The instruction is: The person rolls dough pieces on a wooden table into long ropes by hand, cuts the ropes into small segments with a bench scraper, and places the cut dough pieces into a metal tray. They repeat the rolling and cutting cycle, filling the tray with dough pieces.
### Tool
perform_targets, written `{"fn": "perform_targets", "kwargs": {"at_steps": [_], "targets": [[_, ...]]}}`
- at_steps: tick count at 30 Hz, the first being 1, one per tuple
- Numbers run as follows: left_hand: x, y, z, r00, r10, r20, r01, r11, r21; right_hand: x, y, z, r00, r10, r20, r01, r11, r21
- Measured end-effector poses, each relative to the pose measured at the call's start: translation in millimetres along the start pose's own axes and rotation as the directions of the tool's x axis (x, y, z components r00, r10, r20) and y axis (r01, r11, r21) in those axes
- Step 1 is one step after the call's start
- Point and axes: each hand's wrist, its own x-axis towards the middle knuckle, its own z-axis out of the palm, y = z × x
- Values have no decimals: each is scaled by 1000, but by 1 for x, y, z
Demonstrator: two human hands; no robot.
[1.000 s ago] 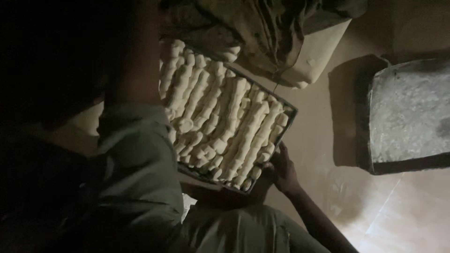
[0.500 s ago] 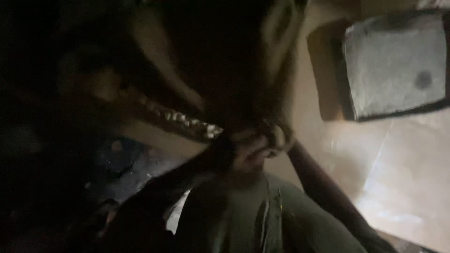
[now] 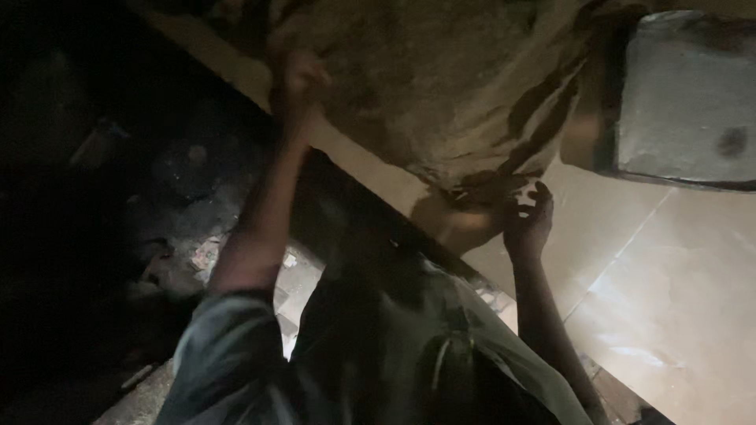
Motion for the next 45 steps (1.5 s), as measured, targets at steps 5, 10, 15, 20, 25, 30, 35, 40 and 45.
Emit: {"fn": "perform_targets", "kwargs": {"at_steps": [5,10,15,20,25,30,35,40,45], "targets": [[112,-63,-38,967,-136,-216,146,989,29,-20,-56,26,956,-233,176,287,861,-421],[150,-95,-67,975,-148,-169,150,989,2,-16,-70,39,995,-98,12,92,875,-475],[127,-169,-109,821,-364,-440,395,918,-23,-1,-77,32,966,225,-130,-249,945,-212],[137,-159,-58,856,-65,-514,175,970,168,8,-106,52,984,113,-134,-112,994,12],[72,-16,76,803,576,151,-593,798,108,3,-135,62,897,-188,400,93,965,246],[-60,91,203,108,697,708,-906,362,-219,-55,-99,-2,987,109,117,-124,982,139],[-185,124,280,-302,597,743,-809,252,-531,-193,13,-61,866,381,-324,-362,924,122],[-231,209,396,-138,736,662,-916,159,-368,-362,145,-115,568,656,-497,-567,750,342],[-218,300,514,428,681,595,-901,266,343,-513,229,-198,337,824,-455,-648,554,523]]}}
